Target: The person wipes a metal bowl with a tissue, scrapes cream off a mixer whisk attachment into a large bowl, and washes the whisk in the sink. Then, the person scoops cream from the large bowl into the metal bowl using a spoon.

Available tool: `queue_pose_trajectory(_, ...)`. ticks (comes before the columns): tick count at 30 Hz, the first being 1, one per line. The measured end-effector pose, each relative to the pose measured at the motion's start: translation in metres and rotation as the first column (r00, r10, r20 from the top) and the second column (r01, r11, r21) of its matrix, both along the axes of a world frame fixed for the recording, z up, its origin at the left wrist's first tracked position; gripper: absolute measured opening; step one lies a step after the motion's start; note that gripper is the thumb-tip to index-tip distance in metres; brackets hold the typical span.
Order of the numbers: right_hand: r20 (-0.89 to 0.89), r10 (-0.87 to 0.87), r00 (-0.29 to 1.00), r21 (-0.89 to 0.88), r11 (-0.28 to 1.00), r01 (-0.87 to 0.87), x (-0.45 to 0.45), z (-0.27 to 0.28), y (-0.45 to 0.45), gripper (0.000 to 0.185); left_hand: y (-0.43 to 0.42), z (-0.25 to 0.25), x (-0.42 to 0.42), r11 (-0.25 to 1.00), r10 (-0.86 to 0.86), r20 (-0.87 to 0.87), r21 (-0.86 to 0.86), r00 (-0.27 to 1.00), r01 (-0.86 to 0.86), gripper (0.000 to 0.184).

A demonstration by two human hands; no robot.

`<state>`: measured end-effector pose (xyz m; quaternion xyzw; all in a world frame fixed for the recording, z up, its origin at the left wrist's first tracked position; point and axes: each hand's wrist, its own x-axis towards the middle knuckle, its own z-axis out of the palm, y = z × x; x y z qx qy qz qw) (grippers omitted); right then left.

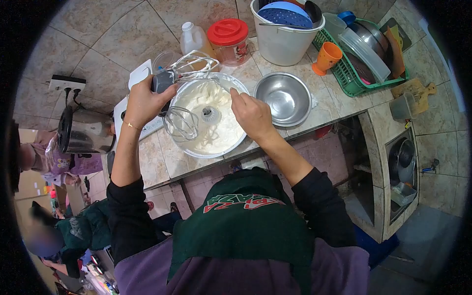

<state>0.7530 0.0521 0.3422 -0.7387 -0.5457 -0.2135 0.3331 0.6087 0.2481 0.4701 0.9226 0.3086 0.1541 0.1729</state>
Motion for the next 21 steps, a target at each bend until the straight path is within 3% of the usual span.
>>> queue_pose_trajectory(12,0.012,0.043,0.999,-0.047,0.998,-0.042,0.024,-0.028,-0.023,0.023,-0.001,-0.002,-0.004,1.000,0.020,0.000,0.006,1.000,-0.019,0.057)
queue_pose_trajectory(14,0.018,0.017,1.000,-0.228,0.974,-0.012,0.032,-0.038,-0.029,0.022,0.001,-0.003,-0.005,0.999,0.031,-0.055,-0.007,0.998,-0.031,0.057)
queue_pose_trajectory(21,-0.005,-0.015,1.000,-0.283,0.959,0.013,0.037,-0.044,-0.042,0.022,-0.001,-0.005,-0.009,0.997,0.030,-0.042,-0.070,0.999,-0.033,0.058)
